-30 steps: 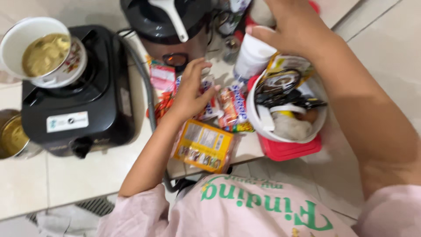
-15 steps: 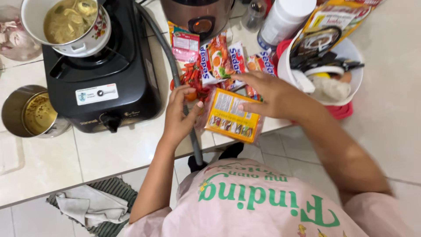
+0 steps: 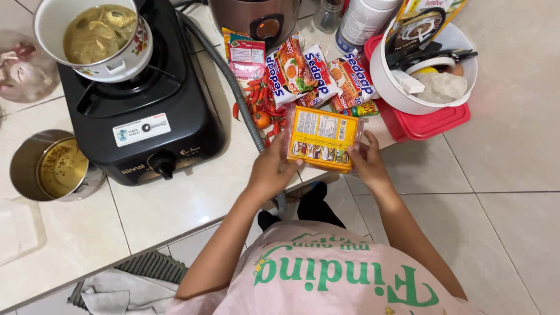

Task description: The person picks up a bowl containing eggs and seasonings, moves a bottle, and places tomatoes and chili peppers into a plastic container. They then wipe a red container lid with a cloth and place grocery items, including a box of biscuits and packets of noodles, on top of the lid.

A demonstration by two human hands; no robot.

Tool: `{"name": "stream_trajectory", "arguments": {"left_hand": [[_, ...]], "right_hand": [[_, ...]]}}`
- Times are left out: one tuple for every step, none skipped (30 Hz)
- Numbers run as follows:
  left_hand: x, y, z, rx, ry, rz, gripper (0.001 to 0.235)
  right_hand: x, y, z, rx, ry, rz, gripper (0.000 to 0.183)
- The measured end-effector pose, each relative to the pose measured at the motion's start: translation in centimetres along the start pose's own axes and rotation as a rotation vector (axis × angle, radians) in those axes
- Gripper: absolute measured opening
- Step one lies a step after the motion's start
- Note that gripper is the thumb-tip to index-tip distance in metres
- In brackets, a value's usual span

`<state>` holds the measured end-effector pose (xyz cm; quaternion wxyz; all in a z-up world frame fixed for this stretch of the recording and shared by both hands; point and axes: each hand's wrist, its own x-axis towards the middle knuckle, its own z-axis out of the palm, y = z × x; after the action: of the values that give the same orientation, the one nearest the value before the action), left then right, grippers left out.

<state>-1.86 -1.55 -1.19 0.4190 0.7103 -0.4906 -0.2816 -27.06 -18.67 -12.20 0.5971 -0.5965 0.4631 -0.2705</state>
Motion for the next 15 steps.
{"name": "stream_trajectory", "arguments": {"left_hand": [[0.1, 0.4, 0.0, 0.087, -0.027, -0.05, 0.08], [0.1, 0.7, 0.0, 0.09, -0.027, -0.044, 0.08], [0.0, 1.0, -0.2, 0.097, -0.049, -0.109, 0.082], [0.0, 1.1, -0.3, 0.105, -0.072, -0.175, 0.084], [-0.1, 1.1, -0.4, 0.107, -0.065, -0.176, 0.084], [-0.4, 0.9, -0.4, 0.038, -0.067, -0.164, 0.084], [-0.7, 0.8, -0.2, -0.035, -0.067, -0.156, 0.084], [-1.1, 0.7, 0.1, -0.037, -0.06, -0.161, 0.084], [-1.6, 0.6, 0.4, -0.038, -0.061, -0.143, 0.084], [-2.0, 0.6, 0.7, -0.039, -0.062, -0.125, 0.084], [-2.2, 0.6, 0.8, -0.039, -0.051, -0.13, 0.084], [-2.5, 0.6, 0.9, -0.087, -0.038, -0.131, 0.083], [-2.6, 0.7, 0.8, -0.134, -0.024, -0.135, 0.082], [-2.8, 0.7, 0.6, -0.135, -0.012, -0.142, 0.082], [-3.2, 0.7, 0.4, -0.101, -0.014, -0.18, 0.079]], "right_hand": [[-0.1, 0.1, 0.2, 0.003, 0.003, -0.005, 0.077], [-0.2, 0.0, 0.4, 0.001, -0.027, -0.028, 0.074], [-0.1, -0.3, 0.6, -0.003, -0.063, -0.05, 0.072], [-0.1, -0.6, 0.7, 0.0, -0.066, -0.056, 0.072], [-0.1, -0.9, 0.6, -0.05, -0.062, -0.044, 0.072], [0.0, -1.1, 0.5, -0.1, -0.057, -0.032, 0.072], [0.1, -1.4, 0.3, -0.103, -0.066, -0.033, 0.072], [0.3, -1.8, -0.1, -0.167, -0.079, -0.067, 0.072], [0.5, -2.1, -0.3, -0.232, -0.098, -0.1, 0.072], [0.6, -2.5, -0.5, -0.236, -0.111, -0.1, 0.072], [0.7, -3.1, -0.5, -0.299, -0.138, -0.126, 0.072], [0.8, -3.8, -0.5, -0.362, -0.166, -0.153, 0.072], [0.7, -4.8, -0.6, -0.364, -0.179, -0.156, 0.072], [0.3, -5.8, -0.7, -0.492, -0.199, -0.184, 0.07], [-0.1, -7.1, -1.0, -0.623, -0.222, -0.212, 0.067]]}}
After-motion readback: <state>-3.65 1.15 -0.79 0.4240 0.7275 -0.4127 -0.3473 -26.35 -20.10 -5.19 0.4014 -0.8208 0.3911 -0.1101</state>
